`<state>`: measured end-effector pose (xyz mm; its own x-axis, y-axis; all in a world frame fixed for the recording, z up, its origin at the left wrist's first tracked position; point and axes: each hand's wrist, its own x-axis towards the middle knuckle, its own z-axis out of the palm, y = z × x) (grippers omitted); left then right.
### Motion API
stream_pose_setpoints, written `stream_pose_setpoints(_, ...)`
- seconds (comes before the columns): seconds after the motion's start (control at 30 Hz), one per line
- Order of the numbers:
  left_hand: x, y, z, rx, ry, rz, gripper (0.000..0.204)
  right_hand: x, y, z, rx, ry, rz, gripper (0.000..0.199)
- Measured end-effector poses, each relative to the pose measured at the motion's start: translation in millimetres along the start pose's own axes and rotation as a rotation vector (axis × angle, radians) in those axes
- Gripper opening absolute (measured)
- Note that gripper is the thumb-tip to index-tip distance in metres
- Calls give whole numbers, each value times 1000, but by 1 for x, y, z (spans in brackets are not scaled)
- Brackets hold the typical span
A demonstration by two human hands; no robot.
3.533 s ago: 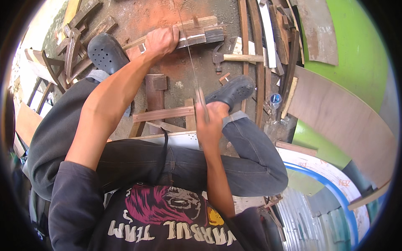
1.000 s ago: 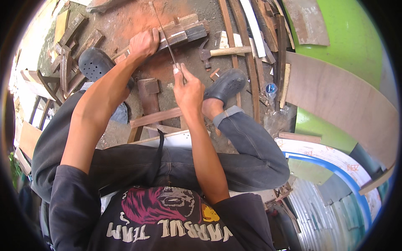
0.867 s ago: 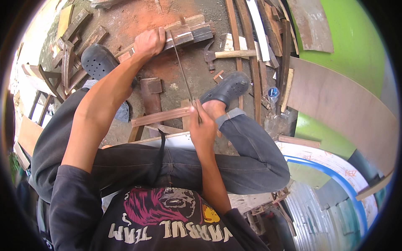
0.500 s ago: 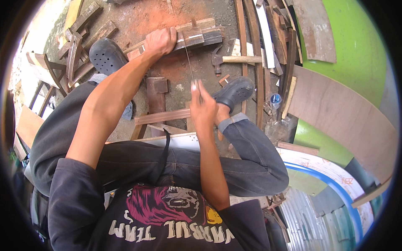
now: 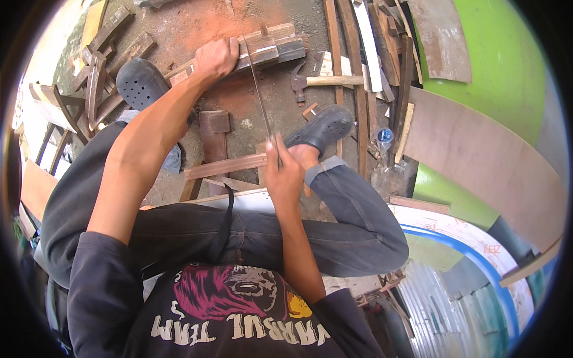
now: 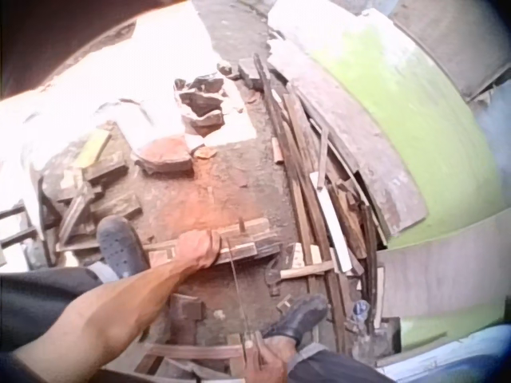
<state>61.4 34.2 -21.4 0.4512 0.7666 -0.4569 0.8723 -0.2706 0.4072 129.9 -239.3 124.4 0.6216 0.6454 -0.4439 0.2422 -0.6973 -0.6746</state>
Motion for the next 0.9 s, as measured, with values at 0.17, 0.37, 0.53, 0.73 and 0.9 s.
stream_pose_setpoints(0.17, -6, 0, 1, 13, 57, 46, 62, 11, 8, 2, 45, -10, -56, 45)
stream_pose_setpoints(0.37, -3, 8, -5, 35, -26, -41, 63, 51, -8, 23, 25, -10, 23, 43)
stream_pose_setpoints(0.53, -1, 3, 5, -12, 102, 15, 65, -19, 28, -11, -2, -7, 2, 44)
stream_pose_setpoints(0.73, -5, 9, 3, 3, 65, 5, 64, 72, -14, 32, 41, 5, -18, 45)
stream_pose_setpoints(0.9, 1, 5, 3, -14, 37, 16, 65, -11, 18, -8, -55, -2, 1, 47)
